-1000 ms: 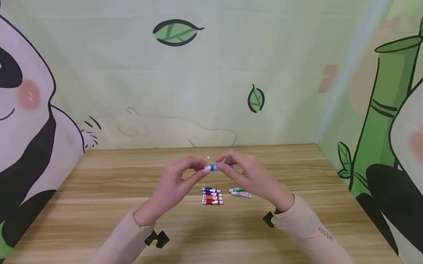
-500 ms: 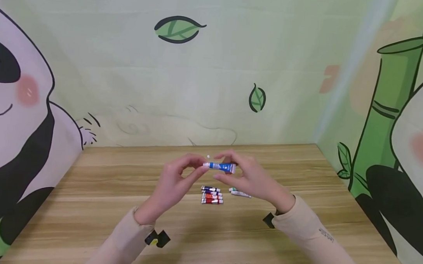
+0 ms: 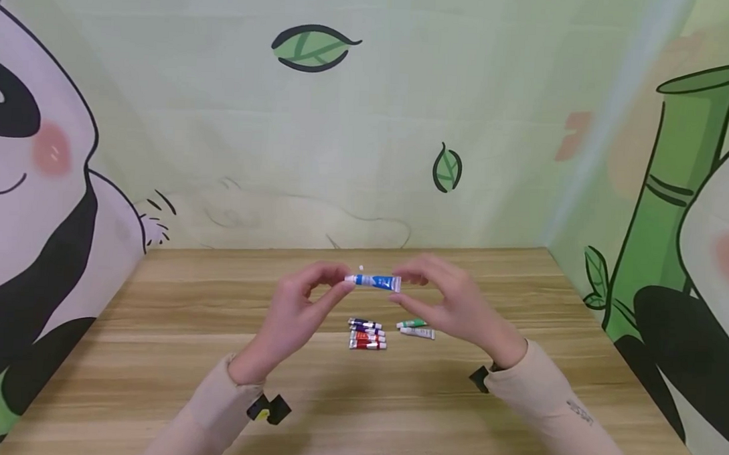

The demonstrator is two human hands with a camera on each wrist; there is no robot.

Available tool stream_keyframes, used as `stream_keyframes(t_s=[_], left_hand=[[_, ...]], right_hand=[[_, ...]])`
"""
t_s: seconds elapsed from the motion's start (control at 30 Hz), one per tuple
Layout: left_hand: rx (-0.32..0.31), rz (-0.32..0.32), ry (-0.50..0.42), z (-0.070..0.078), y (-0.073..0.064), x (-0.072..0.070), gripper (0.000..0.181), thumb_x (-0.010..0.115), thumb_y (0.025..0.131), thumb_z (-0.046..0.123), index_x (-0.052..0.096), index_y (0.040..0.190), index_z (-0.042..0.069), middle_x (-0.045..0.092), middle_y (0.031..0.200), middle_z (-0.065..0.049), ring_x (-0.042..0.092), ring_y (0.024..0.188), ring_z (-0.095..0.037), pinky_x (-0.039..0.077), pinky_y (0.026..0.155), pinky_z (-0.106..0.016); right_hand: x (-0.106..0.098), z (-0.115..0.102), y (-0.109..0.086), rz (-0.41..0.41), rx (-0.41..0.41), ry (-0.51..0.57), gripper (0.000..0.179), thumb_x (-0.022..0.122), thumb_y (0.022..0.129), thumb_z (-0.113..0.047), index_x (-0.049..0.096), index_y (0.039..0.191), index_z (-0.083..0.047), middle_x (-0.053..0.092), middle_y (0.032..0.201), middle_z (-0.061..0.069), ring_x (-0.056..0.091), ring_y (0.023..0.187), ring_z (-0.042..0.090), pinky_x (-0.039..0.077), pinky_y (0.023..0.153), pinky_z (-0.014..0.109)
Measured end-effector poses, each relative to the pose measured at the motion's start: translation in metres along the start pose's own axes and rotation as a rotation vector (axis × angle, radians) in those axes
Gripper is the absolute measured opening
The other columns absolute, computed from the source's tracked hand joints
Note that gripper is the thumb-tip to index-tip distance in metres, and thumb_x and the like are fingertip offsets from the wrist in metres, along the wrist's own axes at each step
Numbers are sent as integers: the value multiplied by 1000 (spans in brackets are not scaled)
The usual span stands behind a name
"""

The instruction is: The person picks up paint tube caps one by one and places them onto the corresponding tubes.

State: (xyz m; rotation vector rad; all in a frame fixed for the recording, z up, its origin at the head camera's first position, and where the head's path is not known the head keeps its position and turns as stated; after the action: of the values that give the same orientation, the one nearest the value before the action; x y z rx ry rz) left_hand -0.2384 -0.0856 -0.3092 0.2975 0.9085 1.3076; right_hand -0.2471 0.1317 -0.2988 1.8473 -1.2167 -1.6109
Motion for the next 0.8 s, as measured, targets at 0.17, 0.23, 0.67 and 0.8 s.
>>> stream_keyframes(t_s=[0.17,0.23,0.67,0.8], left_hand=[[24,-5,4,0,-1,-1,16,74,91,7,71,107,5,72,99,0,68,89,-13,57,84,-31],[31,-10,4,1,-2,-1,16,74,91,7,71,107,5,72,99,1,67,89,-13,58,83,-30],[74,-21,8,4,-2,2,15,73,91,5,71,106,6,72,98,1,67,87,-14,58,79,-30],[62,-6,-10,3,-2,1,15,73,91,3,71,106,5,72,99,1,67,88,-15,58,83,-31]], right_hand=[[-1,-2,0,-2,-11,32,28,72,95,-27,69,111,-4,71,98,3,65,85,15,55,76,23],[0,-1,0,-14,4,53,25,70,97,-27,71,108,-5,70,94,0,64,82,13,55,74,23],[8,4,-4,-28,166,146,14,59,103,-11,71,97,-6,68,80,1,60,72,10,54,65,28],[8,6,-7,-19,174,107,25,64,101,-24,67,116,-4,68,86,-2,60,75,11,53,67,27]])
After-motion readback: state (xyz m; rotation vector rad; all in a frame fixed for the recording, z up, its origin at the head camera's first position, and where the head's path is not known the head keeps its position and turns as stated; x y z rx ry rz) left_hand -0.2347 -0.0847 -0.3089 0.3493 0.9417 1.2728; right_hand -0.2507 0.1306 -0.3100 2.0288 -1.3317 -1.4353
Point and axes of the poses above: each hand's wrist, its own y-axis towards the middle knuckle, its own x-axis out of the palm, z = x × y, the point moved 5 cm from there along y, towards the middle knuckle
